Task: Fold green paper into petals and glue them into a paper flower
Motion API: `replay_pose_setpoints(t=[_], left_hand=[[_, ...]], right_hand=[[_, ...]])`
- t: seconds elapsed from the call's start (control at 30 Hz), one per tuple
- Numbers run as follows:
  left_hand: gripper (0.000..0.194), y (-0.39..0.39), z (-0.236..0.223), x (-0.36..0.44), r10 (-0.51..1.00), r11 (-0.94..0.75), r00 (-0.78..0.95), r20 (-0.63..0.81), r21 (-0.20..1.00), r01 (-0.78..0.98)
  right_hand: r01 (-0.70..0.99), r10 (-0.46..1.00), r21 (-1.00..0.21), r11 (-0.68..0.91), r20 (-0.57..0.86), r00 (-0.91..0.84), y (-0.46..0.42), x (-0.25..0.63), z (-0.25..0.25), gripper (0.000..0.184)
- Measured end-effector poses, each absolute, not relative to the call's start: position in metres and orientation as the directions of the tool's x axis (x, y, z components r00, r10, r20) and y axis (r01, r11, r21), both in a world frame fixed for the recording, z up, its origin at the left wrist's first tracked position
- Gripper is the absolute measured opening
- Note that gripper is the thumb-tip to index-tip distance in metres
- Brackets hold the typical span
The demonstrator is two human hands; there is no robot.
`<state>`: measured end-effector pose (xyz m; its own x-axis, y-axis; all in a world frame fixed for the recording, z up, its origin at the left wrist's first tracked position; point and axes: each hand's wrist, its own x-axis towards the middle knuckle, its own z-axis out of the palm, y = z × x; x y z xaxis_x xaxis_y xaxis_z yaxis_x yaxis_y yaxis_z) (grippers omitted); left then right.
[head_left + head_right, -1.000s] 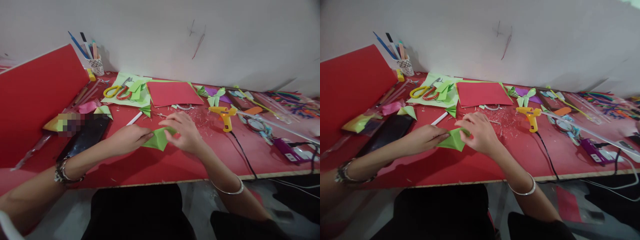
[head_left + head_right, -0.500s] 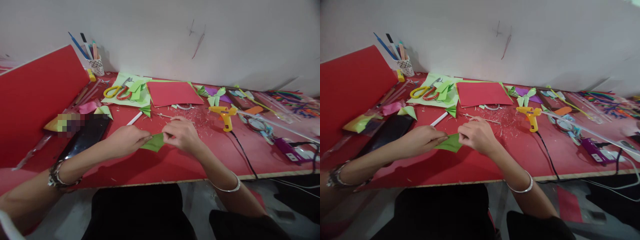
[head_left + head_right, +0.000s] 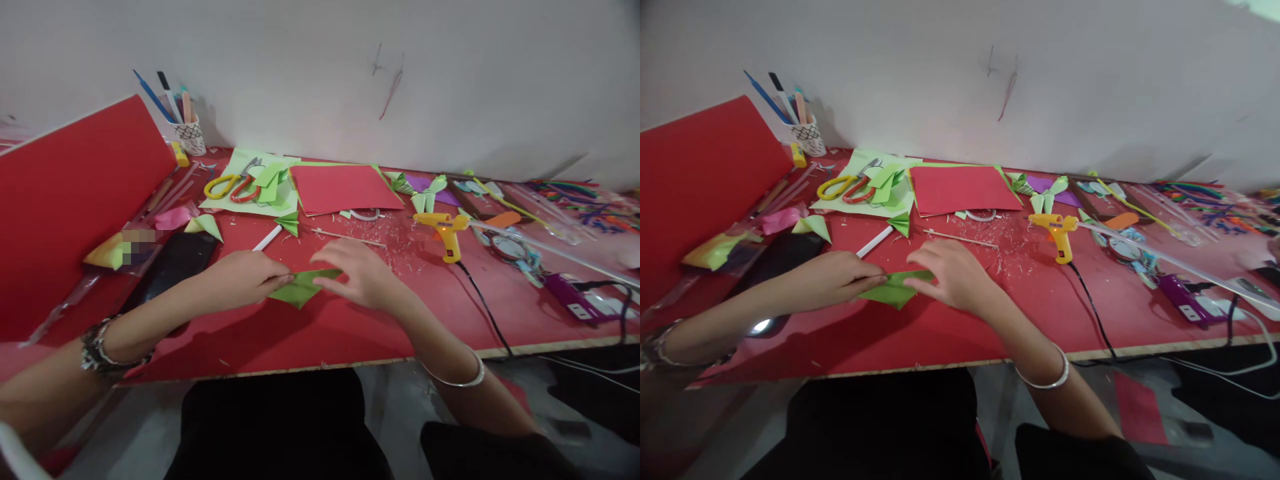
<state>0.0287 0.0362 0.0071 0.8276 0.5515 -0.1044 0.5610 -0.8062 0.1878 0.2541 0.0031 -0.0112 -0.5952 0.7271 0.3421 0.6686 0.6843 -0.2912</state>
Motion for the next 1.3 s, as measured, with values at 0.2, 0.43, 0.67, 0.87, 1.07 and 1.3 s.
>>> replay_pose_setpoints(t=[0.2,0.43,0.67,0.87,1.07,1.3], left_hand=[[0.021,0.033,0.006,0.040,0.536,-0.844,0.842,0.061,0.031,0.535],[0.022,0.034,-0.003,0.041,0.523,-0.788,0.804,0.284,-0.199,0.583],[0.021,0.055,-0.003,0.013,0.626,-0.700,0.717,0.306,-0.186,0.690],[0.021,0.071,0.002,-0.006,0.713,-0.594,0.620,0.327,-0.186,0.782],[0.020,0.084,-0.011,-0.009,0.846,-0.532,0.468,0.256,0.356,0.768],[0.062,0.079,-0.035,0.021,0.745,-0.261,0.648,0.157,0.963,0.066]], right_hand=[[0.760,0.813,-0.309,0.572,0.090,-0.575,0.008,0.231,-0.011,0.027],[0.612,0.793,-0.563,0.555,0.136,-0.594,0.019,0.231,-0.009,0.023],[0.550,0.859,-0.689,0.472,0.218,-0.464,0.029,0.252,-0.011,0.028],[0.481,0.905,-0.788,0.385,0.219,-0.366,0.032,0.259,-0.015,0.026],[0.205,0.976,-0.960,0.193,0.167,-0.138,0.046,0.262,-0.033,0.026],[-0.030,0.957,-0.998,-0.063,-0.052,-0.286,0.040,0.241,-0.048,0.030]])
